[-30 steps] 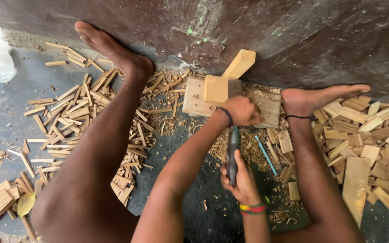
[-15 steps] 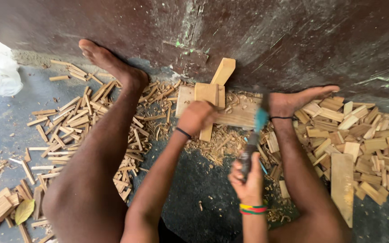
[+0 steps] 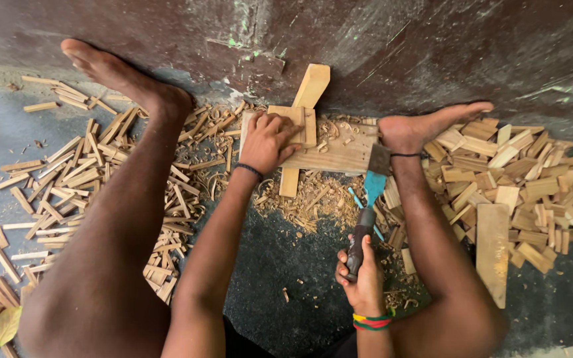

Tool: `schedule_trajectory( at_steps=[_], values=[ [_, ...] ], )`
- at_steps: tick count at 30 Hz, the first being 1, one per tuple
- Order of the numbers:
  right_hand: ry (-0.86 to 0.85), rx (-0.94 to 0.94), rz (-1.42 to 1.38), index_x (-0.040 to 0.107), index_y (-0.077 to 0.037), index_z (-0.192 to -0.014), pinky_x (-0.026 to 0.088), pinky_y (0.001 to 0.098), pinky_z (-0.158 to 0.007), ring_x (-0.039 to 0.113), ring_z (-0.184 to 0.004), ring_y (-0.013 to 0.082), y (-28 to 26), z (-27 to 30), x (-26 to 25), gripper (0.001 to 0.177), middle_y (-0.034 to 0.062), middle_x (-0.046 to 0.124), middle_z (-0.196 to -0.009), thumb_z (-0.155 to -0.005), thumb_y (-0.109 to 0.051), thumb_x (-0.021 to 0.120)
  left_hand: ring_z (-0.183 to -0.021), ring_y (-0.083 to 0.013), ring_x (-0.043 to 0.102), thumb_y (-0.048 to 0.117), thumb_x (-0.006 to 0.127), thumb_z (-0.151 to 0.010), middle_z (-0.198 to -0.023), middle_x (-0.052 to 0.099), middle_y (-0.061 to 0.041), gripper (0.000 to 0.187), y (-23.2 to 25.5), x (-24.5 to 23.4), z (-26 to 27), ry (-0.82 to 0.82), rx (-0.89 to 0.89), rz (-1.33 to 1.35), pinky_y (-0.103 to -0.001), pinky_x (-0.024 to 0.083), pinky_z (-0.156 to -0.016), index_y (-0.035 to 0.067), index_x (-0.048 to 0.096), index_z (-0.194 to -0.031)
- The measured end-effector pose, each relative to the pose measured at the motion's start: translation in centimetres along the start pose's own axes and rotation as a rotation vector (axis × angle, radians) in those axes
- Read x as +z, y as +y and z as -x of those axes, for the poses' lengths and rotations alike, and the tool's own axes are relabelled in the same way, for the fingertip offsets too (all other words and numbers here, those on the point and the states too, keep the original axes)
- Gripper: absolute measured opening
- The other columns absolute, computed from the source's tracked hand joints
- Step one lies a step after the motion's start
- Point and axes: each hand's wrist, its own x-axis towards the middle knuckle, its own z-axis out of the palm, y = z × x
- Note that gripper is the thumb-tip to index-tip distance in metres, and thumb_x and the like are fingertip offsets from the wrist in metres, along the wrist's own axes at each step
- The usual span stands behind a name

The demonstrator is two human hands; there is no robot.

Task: The person sits on the floor and uses a chisel and mallet to carve a small wooden block placed on a larger wooden base. They repeatedly strike the chisel to shape the wood, occasionally adjusting the block's position with their left hand.

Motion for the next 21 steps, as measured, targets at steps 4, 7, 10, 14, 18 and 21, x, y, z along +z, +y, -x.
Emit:
schedule_trajectory(
  at_steps=[4,7,10,14,18,21],
  values=[
    [0.017,-0.012,0.014,0.050,-0.014,-0.124,0.035,0.0260,-0.038,0.047,-0.047,0.0128,-0.3,0.5,0.7,0.050,0.0061,0.054,-0.072,-0.100,-0.058,0.048,-0.121,-0.0231,0.055,0.038,0.074,-0.091,-0.124,0.068,0.000,0.040,-0.9,0.6,0.1,-0.021,-0.010,0.045,-0.049,0.031,-0.118,0.026,0.074,-0.129],
    [0.022,-0.015,0.015,0.049,-0.014,-0.124,0.035,0.0259,-0.038,0.048,-0.048,0.0129,-0.6,1.2,1.3,0.049,0.0064,0.054,-0.072,-0.100,-0.057,0.048,-0.122,-0.0239,0.055,0.041,0.074,-0.091,-0.124,0.068,-0.001,0.041,-1.1,0.8,0.1,-0.055,-0.018,0.051,-0.049,0.030,-0.118,0.026,0.074,-0.129],
    [0.027,-0.044,0.049,0.050,-0.012,-0.124,0.035,0.0264,-0.038,0.048,-0.048,0.0132,-1.0,1.7,2.0,0.049,0.0070,0.054,-0.072,-0.101,-0.055,0.048,-0.121,-0.0250,0.054,0.047,0.075,-0.090,-0.124,0.067,-0.004,0.041,-0.8,0.9,0.0,-0.043,-0.032,-0.009,-0.052,0.028,-0.117,0.023,0.075,-0.124],
    [0.024,-0.048,0.098,0.049,-0.011,-0.123,0.035,0.0269,-0.037,0.048,-0.047,0.0141,-1.1,2.6,2.9,0.048,0.0072,0.053,-0.071,-0.101,-0.054,0.046,-0.122,-0.0229,0.055,0.048,0.075,-0.090,-0.121,0.067,-0.002,0.040,-0.1,0.7,0.4,-0.031,-0.068,-0.039,-0.054,0.029,-0.119,0.020,0.076,-0.118],
    [-0.034,-0.049,0.166,0.050,-0.008,-0.122,0.035,0.0261,-0.034,0.049,-0.043,0.0136,-1.1,3.4,3.8,0.046,0.0072,0.055,-0.068,-0.101,-0.050,0.047,-0.120,-0.0262,0.055,0.049,0.076,-0.087,-0.118,0.066,-0.004,0.042,0.2,0.5,0.0,-0.016,-0.089,-0.049,-0.053,0.033,-0.116,0.017,0.076,-0.114],
    [-0.046,-0.049,0.250,0.051,-0.008,-0.124,0.036,0.0261,-0.032,0.051,-0.042,0.0129,-0.5,4.1,4.3,0.045,0.0073,0.056,-0.066,-0.101,-0.047,0.047,-0.118,-0.0280,0.055,0.048,0.078,-0.086,-0.117,0.065,-0.005,0.041,0.1,0.3,0.0,-0.024,-0.115,-0.019,-0.051,0.038,-0.110,0.015,0.076,-0.112]
  ],
)
